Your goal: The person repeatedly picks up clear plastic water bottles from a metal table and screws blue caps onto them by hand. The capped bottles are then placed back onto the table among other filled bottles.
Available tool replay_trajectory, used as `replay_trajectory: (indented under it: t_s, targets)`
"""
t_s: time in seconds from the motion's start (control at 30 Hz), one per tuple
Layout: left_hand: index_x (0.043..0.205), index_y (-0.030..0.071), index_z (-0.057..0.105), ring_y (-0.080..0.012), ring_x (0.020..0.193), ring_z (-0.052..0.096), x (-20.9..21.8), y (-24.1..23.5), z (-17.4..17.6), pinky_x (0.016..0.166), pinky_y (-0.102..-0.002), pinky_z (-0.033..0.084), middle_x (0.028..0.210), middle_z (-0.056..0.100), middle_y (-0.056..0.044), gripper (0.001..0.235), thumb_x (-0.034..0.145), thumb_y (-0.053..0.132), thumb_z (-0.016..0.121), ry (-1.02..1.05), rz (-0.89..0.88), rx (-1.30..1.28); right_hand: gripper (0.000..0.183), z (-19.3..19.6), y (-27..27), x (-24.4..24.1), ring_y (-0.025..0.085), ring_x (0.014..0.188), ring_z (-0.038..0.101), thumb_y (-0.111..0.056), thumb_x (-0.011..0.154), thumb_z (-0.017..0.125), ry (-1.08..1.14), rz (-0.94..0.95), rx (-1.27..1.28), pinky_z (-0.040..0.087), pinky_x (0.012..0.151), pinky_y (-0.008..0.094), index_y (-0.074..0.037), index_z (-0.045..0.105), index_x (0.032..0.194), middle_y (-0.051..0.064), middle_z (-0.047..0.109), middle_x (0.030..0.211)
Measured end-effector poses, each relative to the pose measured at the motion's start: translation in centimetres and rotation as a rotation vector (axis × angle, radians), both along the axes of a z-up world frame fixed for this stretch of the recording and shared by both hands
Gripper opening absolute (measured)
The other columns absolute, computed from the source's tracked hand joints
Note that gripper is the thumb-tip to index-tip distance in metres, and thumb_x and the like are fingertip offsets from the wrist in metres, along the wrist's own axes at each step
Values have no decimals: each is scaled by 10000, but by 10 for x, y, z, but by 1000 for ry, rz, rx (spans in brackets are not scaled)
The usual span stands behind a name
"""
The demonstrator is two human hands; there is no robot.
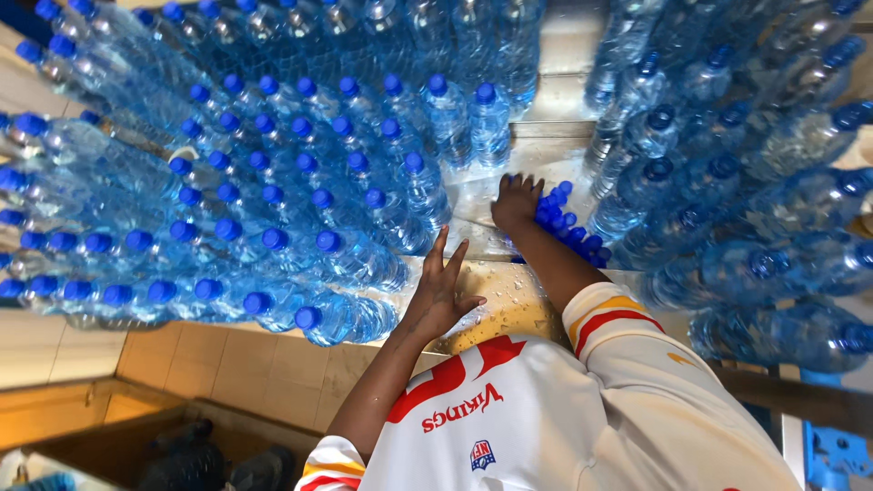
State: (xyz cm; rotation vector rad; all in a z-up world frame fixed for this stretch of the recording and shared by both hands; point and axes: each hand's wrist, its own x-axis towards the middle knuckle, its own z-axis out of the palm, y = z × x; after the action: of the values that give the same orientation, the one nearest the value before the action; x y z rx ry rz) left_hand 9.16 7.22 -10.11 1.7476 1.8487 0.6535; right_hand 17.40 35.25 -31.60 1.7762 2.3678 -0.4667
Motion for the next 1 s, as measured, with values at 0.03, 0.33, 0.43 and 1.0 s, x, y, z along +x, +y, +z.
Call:
replay_trajectory:
  t_s: [0.03,0.33,0.43,1.0]
  targets:
    - [1724,120,389,-573,1622,285,0,-1,2,1336,-632,318,1831,84,-280,1074,841,317,969,-11,-9,-7,611,-33,11,3,419,1605,363,-399,1135,511,-74,61,-6,88,1302,716,-205,389,1701,170,434,1719]
    - [1712,78,395,-552,1591,359,-12,-7,-1,1315,-627,368,1818,103,-284,1069,844,317,971,-93,-175,15,219,-24,-28,90,228,1186,715,-211,1015,638,236,161,593,274,1282,598,-206,779,1182,26,703,1101]
    - [1715,79,395,-543,1591,381,-11,-4,-11,1316,-608,386,1813,147,-280,1049,859,299,960,-155,-207,-42,246,-20,-43,114,438,1134,720,-67,885,744,450,144,507,508,1110,593,-47,766,1128,173,696,1094]
    - [1731,170,356,-384,1693,240,52,12,-50,1304,-545,329,1864,137,-147,993,923,577,763,-296,-397,-287,428,291,-129,318,525,798,731,-289,1165,568,-30,-310,602,598,599,589,35,554,1444,367,513,1479]
